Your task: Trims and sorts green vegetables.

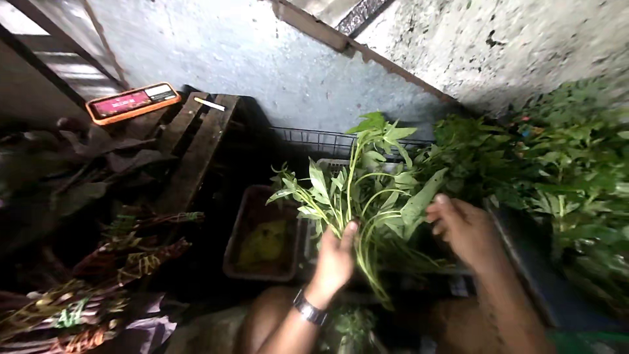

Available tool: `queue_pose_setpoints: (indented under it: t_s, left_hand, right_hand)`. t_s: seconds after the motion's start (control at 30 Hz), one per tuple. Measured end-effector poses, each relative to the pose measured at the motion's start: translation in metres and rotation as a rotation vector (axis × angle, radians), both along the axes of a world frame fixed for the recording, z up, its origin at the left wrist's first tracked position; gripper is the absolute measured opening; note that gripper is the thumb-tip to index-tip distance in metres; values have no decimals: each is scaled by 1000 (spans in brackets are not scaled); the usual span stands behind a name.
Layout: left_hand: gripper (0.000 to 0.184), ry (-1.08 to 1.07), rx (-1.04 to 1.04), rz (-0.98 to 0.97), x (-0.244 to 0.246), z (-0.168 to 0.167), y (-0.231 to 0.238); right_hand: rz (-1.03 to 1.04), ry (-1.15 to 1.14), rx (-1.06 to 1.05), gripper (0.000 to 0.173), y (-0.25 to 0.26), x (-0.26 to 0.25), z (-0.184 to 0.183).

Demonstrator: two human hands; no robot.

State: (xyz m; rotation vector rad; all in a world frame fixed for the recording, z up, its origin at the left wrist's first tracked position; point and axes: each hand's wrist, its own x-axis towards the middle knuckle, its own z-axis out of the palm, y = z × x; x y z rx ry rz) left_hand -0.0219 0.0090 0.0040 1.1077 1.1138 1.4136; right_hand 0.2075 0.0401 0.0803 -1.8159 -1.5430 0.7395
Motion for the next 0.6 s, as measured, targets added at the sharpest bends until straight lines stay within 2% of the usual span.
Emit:
queue_pose_setpoints:
  t_s: [0.1,0.13,0.23,0.3,0.47,0.53,0.6]
  left_hand:
    - [19,17,-16,-6,3,-3,0]
    - [18,25,-16,-6,4,-4,0]
    - [17,29,-28,-17,6,-5,0]
    - [18,-10,-68,-50,8,-4,-1]
    - [20,-123,-115,-109,11,-2,-4]
    - [19,-135,-113,-117,10,-1,-4]
    - [19,-145,-116,-121,8,-1,-4]
  right_hand:
    - [37,1,-40,45,7,-17,-13]
    - [33,-26,47,39,6,-23,-17]
    - [43,-63,530,26,2,-44,-34]
    - [152,18,678,20,2,-54,-39]
    - [478,90,461,40,-2,-60,-45]
    - [504,130,443,40,-5,-63,-47]
    - [438,157,508,34,-9,-68,-48]
